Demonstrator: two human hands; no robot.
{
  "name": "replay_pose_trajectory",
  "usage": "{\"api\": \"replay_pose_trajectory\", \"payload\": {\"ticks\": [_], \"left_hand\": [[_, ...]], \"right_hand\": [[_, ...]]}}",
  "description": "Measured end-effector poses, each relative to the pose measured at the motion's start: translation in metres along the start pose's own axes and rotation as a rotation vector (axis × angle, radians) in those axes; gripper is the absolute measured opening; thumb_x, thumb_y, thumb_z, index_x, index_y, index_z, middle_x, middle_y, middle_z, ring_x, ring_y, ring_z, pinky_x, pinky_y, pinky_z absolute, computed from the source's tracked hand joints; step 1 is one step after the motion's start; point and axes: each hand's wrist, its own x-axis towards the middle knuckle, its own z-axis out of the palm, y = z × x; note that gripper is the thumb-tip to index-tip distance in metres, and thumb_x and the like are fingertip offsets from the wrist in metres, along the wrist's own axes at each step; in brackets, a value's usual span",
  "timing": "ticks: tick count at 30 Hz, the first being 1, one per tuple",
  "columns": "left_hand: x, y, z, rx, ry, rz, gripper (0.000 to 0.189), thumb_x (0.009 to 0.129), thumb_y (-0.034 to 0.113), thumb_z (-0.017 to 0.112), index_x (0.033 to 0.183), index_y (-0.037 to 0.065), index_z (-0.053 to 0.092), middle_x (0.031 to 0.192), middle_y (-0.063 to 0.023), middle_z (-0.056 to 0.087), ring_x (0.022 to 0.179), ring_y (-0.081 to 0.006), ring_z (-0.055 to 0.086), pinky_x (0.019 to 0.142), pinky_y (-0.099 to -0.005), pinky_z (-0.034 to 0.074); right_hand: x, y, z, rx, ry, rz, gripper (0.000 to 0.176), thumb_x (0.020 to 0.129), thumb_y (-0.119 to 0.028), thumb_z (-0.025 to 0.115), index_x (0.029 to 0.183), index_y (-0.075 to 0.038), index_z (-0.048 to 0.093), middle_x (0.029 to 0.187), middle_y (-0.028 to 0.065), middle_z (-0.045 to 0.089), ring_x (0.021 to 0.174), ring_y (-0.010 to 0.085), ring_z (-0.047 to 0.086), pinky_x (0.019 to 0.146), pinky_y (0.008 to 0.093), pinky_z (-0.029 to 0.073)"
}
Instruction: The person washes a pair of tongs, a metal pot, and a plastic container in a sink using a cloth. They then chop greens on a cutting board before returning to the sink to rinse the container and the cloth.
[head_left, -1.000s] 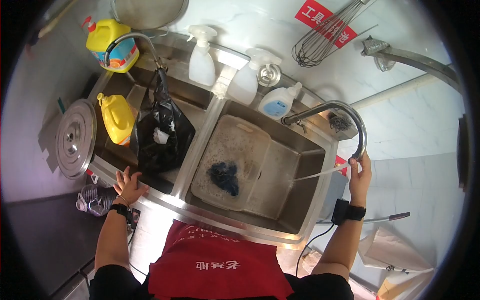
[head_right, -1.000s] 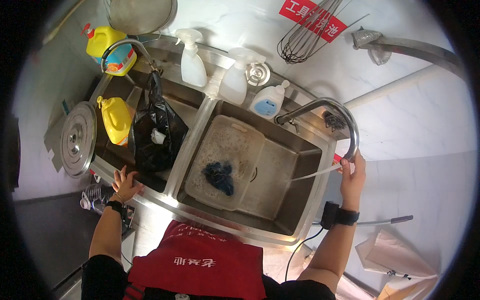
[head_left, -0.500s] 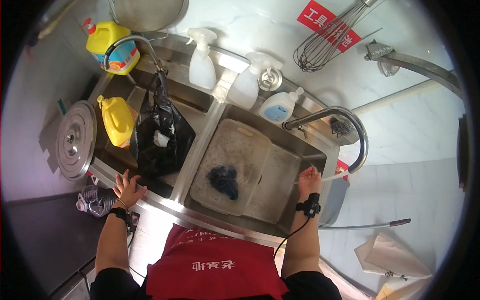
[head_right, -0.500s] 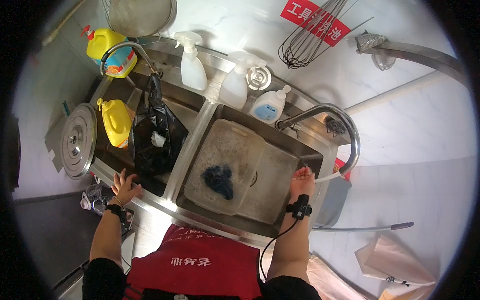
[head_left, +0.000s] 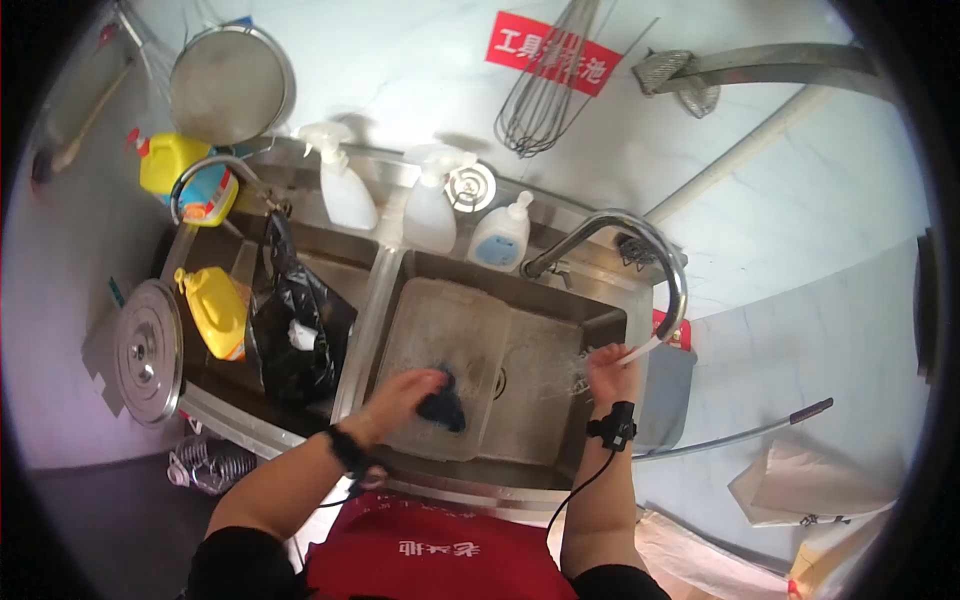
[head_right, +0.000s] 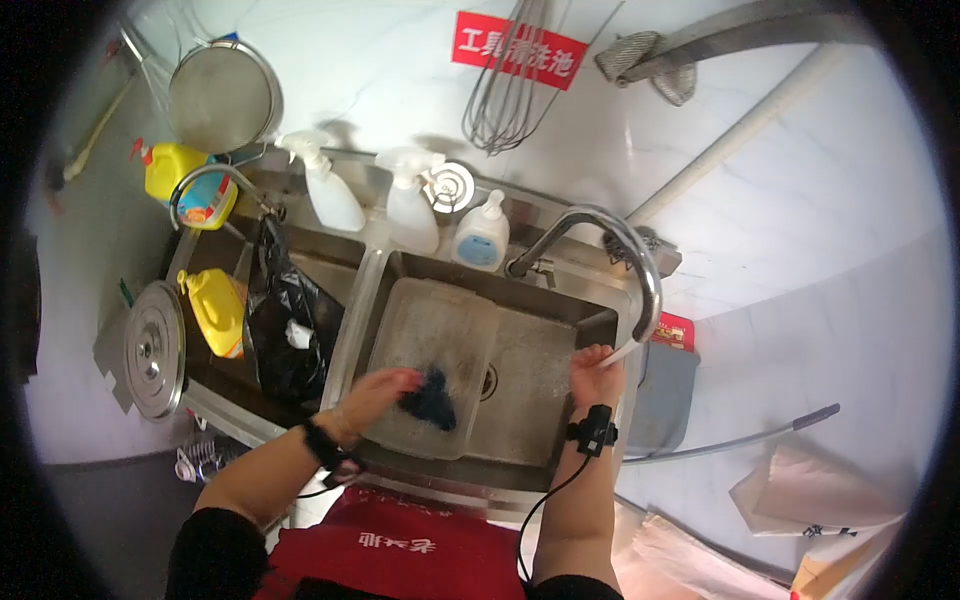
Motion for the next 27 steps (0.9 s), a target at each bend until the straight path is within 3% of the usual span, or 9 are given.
{"api": "replay_pose_trajectory", "payload": {"ticks": [3, 7, 9, 12, 13, 15, 17, 20, 27], "left_hand": [[0.077, 0.012, 0.078, -0.224, -0.338, -0.088, 0.043, 0.098, 0.033, 0.039, 0.130, 0.004, 0.044, 0.126, -0.0090, 0.051, 0.113, -0.0203, 0.051, 0.098, -0.0323, 0.038], [0.156, 0.003, 0.178, -0.411, -0.331, -0.182, 0.056, 0.097, 0.046, 0.031, 0.134, 0.004, 0.038, 0.132, -0.0117, 0.046, 0.121, -0.0224, 0.045, 0.103, -0.0336, 0.033], [0.173, -0.004, 0.208, -0.454, -0.401, -0.111, 0.062, 0.096, 0.050, 0.029, 0.136, 0.004, 0.035, 0.135, -0.0126, 0.043, 0.125, -0.0235, 0.041, 0.106, -0.0340, 0.030], [0.169, -0.008, 0.227, -0.504, -0.189, -0.273, 0.072, 0.094, 0.057, 0.029, 0.143, 0.004, 0.022, 0.144, -0.0138, 0.033, 0.135, -0.0222, 0.025, 0.111, -0.0338, 0.018], [0.164, -0.016, 0.233, -0.498, -0.189, -0.279, 0.072, 0.094, 0.057, 0.029, 0.143, 0.004, 0.022, 0.144, -0.0138, 0.033, 0.135, -0.0222, 0.025, 0.111, -0.0338, 0.018], [0.147, -0.043, 0.245, -0.388, -0.213, -0.157, 0.071, 0.094, 0.054, 0.031, 0.144, 0.005, 0.019, 0.148, -0.0115, 0.024, 0.137, -0.0211, 0.020, 0.111, -0.0326, 0.017], [0.148, -0.046, 0.236, -0.325, -0.224, -0.101, 0.070, 0.095, 0.053, 0.032, 0.145, 0.006, 0.017, 0.150, -0.0104, 0.019, 0.137, -0.0206, 0.017, 0.111, -0.0320, 0.016], [0.145, -0.022, 0.210, -0.502, -0.258, -0.547, 0.067, 0.097, 0.046, 0.033, 0.145, 0.004, 0.014, 0.151, -0.0080, 0.014, 0.137, -0.0192, 0.015, 0.110, -0.0314, 0.016], [0.148, -0.062, 0.178, -0.201, -0.151, -0.177, 0.059, 0.096, 0.037, 0.037, 0.141, 0.000, 0.027, 0.148, -0.0113, 0.025, 0.136, -0.0203, 0.022, 0.110, -0.0313, 0.017]], "right_hand": [[0.004, -0.001, -0.012, -0.047, -0.019, 0.005, 0.025, 0.091, -0.020, 0.047, 0.068, -0.009, 0.048, 0.066, 0.0036, 0.052, 0.064, 0.0173, 0.053, 0.063, 0.0308, 0.048], [-0.024, 0.016, -0.023, -0.004, -0.188, 0.021, 0.026, 0.095, -0.025, 0.043, 0.091, -0.006, 0.060, 0.089, 0.0080, 0.064, 0.087, 0.0211, 0.062, 0.082, 0.0343, 0.050], [-0.070, 0.036, 0.012, -0.607, -0.233, -0.201, 0.045, 0.098, -0.034, 0.037, 0.128, -0.002, 0.047, 0.132, 0.0152, 0.047, 0.123, 0.0262, 0.044, 0.105, 0.0370, 0.032], [-0.060, 0.042, -0.022, -1.353, -0.403, -0.446, 0.060, 0.099, -0.045, 0.017, 0.145, -0.007, 0.018, 0.149, 0.0166, 0.019, 0.138, 0.0342, 0.015, 0.111, 0.0432, 0.010], [-0.054, 0.044, -0.028, -1.346, -0.397, -0.444, 0.060, 0.099, -0.045, 0.017, 0.145, -0.007, 0.018, 0.149, 0.0166, 0.019, 0.138, 0.0342, 0.015, 0.111, 0.0432, 0.010], [-0.038, 0.055, -0.040, -0.797, 0.199, -0.175, 0.080, 0.089, -0.065, 0.028, 0.145, -0.009, 0.019, 0.150, 0.0128, 0.018, 0.138, 0.0301, 0.015, 0.111, 0.0428, 0.014], [-0.030, 0.071, -0.062, -0.746, 0.169, -0.143, 0.079, 0.089, -0.066, 0.026, 0.146, -0.013, 0.016, 0.152, 0.0086, 0.013, 0.139, 0.0285, 0.010, 0.112, 0.0437, 0.010], [-0.050, 0.072, -0.054, -0.733, 0.030, -0.040, 0.070, 0.093, -0.055, 0.028, 0.144, -0.008, 0.021, 0.151, 0.0115, 0.016, 0.139, 0.0256, 0.014, 0.112, 0.0395, 0.011], [-0.094, 0.070, -0.005, -0.740, -0.028, 0.174, 0.064, 0.098, -0.046, 0.029, 0.143, -0.003, 0.021, 0.152, 0.0123, 0.010, 0.141, 0.0215, 0.006, 0.112, 0.0333, 0.007]]}}
